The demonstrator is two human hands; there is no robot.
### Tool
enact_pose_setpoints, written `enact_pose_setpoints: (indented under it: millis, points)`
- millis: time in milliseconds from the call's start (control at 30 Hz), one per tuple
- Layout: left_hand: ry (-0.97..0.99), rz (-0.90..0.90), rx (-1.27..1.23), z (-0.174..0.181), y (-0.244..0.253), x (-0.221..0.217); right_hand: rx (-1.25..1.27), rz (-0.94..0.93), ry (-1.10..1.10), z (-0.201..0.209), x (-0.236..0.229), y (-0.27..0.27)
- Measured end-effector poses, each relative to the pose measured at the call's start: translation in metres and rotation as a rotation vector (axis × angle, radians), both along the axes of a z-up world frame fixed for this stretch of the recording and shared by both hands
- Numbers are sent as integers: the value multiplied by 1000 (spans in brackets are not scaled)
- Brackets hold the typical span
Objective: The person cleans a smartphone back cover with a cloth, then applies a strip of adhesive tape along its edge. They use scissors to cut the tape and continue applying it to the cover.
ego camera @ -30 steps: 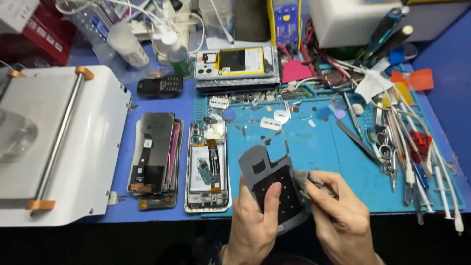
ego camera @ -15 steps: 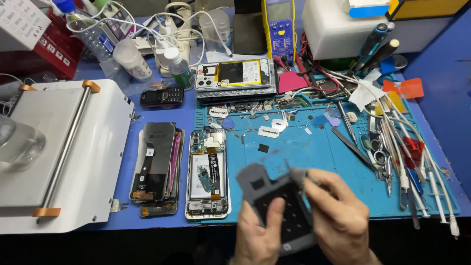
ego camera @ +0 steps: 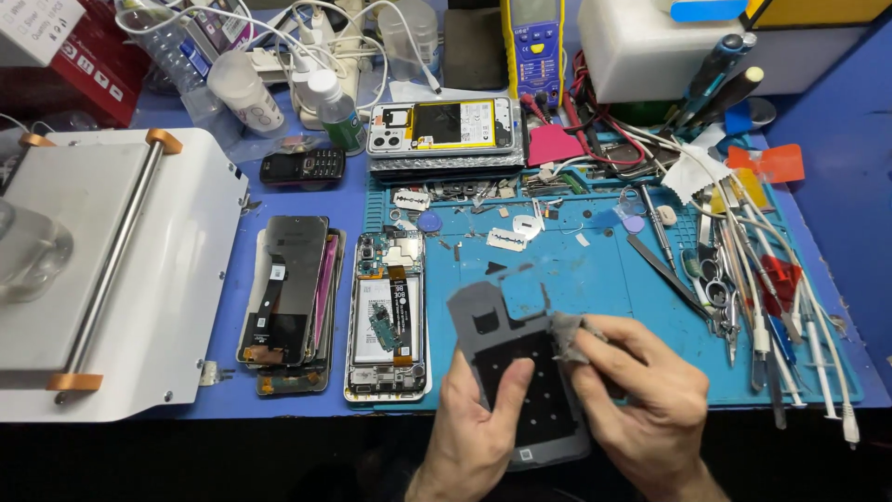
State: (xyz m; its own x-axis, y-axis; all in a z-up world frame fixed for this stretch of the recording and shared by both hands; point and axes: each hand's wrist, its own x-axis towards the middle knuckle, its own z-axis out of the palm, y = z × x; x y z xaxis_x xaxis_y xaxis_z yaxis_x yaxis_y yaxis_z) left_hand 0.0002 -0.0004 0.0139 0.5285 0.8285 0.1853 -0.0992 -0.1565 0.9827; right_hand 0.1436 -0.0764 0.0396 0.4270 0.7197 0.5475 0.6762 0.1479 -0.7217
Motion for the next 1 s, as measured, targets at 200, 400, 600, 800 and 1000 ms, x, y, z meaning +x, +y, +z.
enact_pose_setpoints:
  millis: [200,400,600,800,1000]
  points:
    - [-47,-77,14,3,-7,6,18,33,283,7,8,5]
    - [12,146,89,9,6,1,-77,90,239,-6,8,-10]
    - [-20,-44,144,-1,-8,6,16,-5,128,2,15,-5]
    - [-35,11,127,5,0,3,-14,62,164,-1,10,0]
    - [15,27,158,6,5,5,19,23,141,-2,7,3]
